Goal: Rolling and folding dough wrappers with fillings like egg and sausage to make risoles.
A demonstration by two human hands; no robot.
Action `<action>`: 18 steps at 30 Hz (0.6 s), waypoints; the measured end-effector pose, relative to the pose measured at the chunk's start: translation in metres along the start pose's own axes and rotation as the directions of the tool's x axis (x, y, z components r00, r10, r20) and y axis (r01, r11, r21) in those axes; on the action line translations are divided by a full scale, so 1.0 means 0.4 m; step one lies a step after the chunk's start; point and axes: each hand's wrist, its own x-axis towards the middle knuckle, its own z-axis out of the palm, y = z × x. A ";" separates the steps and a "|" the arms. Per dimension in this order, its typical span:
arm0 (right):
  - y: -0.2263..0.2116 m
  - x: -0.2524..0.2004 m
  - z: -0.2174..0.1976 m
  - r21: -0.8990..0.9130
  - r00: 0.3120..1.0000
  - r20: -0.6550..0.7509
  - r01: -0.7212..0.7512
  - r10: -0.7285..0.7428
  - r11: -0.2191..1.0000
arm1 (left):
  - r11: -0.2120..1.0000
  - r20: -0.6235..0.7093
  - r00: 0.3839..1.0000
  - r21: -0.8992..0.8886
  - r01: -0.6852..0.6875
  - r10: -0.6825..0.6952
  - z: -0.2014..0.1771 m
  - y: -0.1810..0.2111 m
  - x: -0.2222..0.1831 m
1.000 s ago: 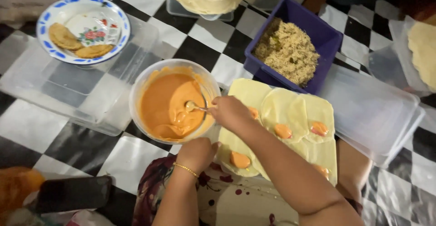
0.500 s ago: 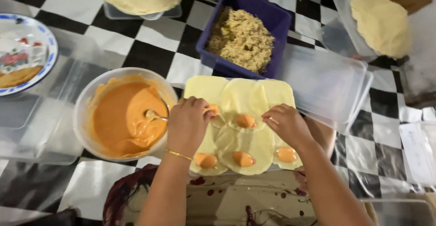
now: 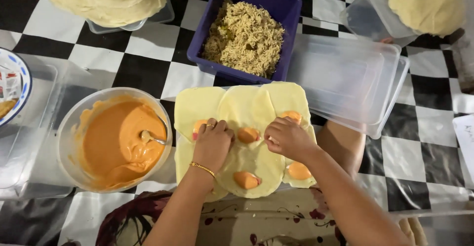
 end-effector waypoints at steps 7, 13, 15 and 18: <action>-0.032 0.036 -0.051 0.131 1.000 0.004 -0.013 0.013 0.991 | 0.999 -0.116 0.993 0.050 -0.017 0.023 -0.014 0.010 -0.008; -0.006 0.019 -0.033 0.176 0.998 0.029 -0.058 0.054 0.983 | 0.997 -0.127 0.992 -0.077 0.006 -0.016 -0.038 0.007 -0.009; 0.002 0.021 -0.038 0.168 0.995 0.034 -0.101 0.097 0.980 | 0.993 -0.130 0.991 -0.116 0.023 -0.038 -0.031 0.000 -0.003; 0.022 0.036 -0.050 0.212 0.981 0.092 -0.187 0.171 0.959 | 0.991 -0.120 0.990 -0.124 0.059 -0.074 -0.019 -0.013 0.010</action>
